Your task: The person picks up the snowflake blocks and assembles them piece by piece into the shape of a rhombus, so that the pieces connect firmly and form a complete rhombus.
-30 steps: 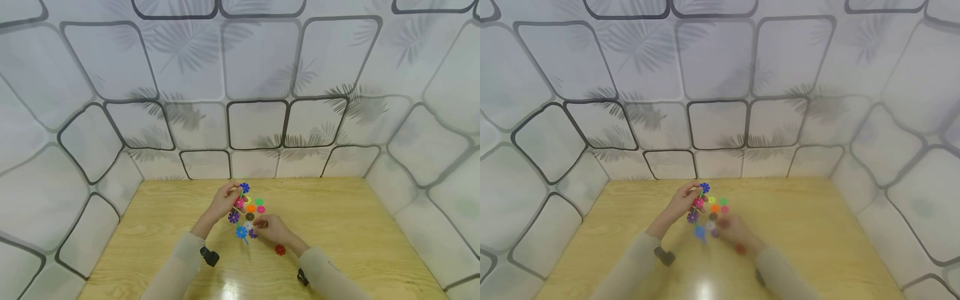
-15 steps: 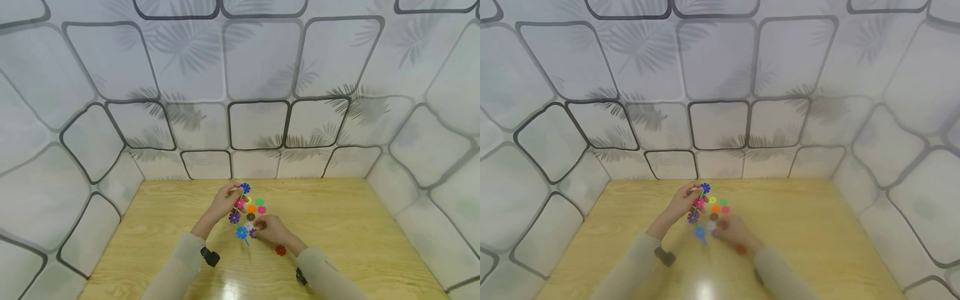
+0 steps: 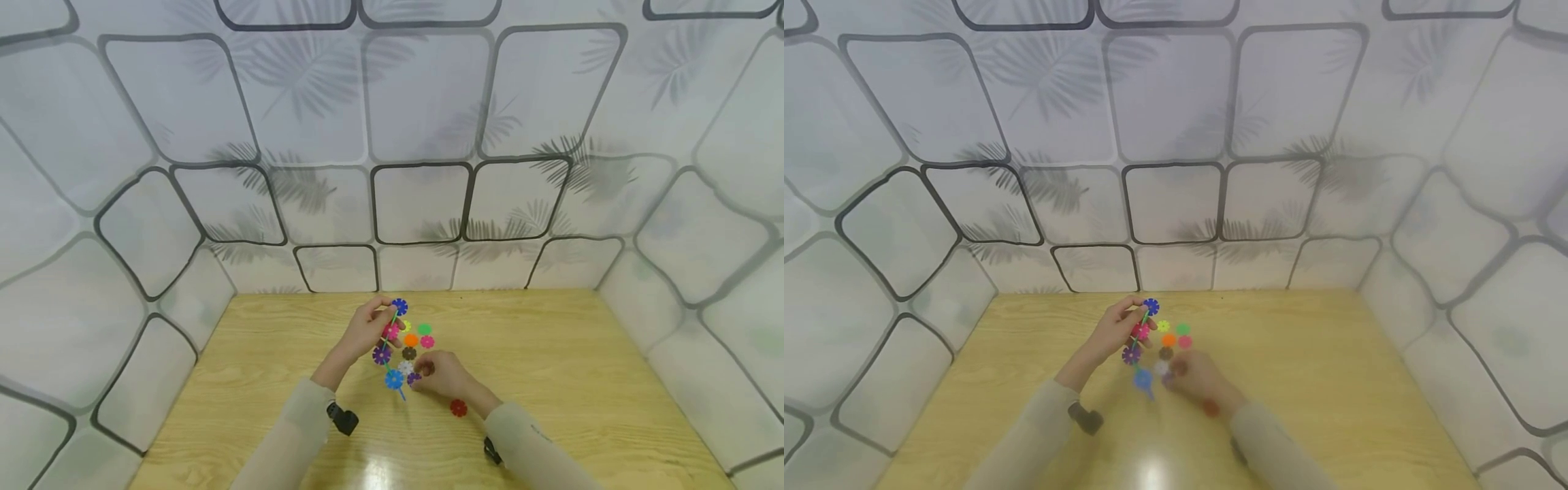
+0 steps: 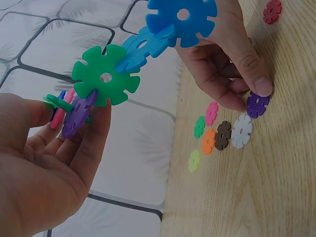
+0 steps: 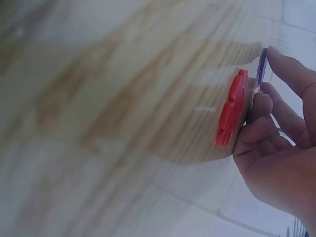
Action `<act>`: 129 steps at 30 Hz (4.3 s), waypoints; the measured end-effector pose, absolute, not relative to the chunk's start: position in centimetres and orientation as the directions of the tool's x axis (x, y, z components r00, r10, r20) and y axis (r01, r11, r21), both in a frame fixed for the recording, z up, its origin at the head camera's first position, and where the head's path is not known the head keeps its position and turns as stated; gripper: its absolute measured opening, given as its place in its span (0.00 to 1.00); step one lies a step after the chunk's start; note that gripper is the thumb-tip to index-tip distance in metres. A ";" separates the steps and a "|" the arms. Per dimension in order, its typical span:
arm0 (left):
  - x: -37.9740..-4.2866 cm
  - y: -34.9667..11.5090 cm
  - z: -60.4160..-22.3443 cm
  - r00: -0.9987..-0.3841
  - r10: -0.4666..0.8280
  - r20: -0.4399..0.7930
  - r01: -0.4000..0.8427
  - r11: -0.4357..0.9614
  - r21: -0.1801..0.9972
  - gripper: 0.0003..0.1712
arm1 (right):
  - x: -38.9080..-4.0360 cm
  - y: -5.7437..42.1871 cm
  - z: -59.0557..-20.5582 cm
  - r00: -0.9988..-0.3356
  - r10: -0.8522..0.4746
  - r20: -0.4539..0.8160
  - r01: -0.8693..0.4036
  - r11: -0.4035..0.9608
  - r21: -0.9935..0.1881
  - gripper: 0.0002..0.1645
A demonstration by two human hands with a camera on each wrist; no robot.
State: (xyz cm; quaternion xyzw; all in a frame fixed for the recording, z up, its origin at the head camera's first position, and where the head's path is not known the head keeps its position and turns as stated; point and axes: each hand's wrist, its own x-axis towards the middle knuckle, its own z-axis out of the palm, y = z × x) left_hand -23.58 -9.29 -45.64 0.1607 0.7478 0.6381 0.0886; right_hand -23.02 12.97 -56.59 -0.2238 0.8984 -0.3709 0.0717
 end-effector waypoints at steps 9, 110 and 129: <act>-23.7 -9.3 -45.8 -0.936 0.347 0.055 0.110 0.143 0.984 0.17 | -23.0 13.0 -56.3 -0.883 -0.470 0.024 -0.348 0.619 -0.704 0.12; -23.7 -8.8 -46.0 -0.972 0.236 0.018 0.031 0.048 0.998 0.17 | -20.9 11.5 -47.5 -0.777 -0.269 0.569 -0.619 0.487 -0.616 0.06; -23.7 -9.1 -45.7 -0.979 0.205 0.021 0.027 0.027 0.999 0.17 | -18.3 16.2 -51.3 -0.880 -0.425 0.215 -0.446 0.580 -0.682 0.07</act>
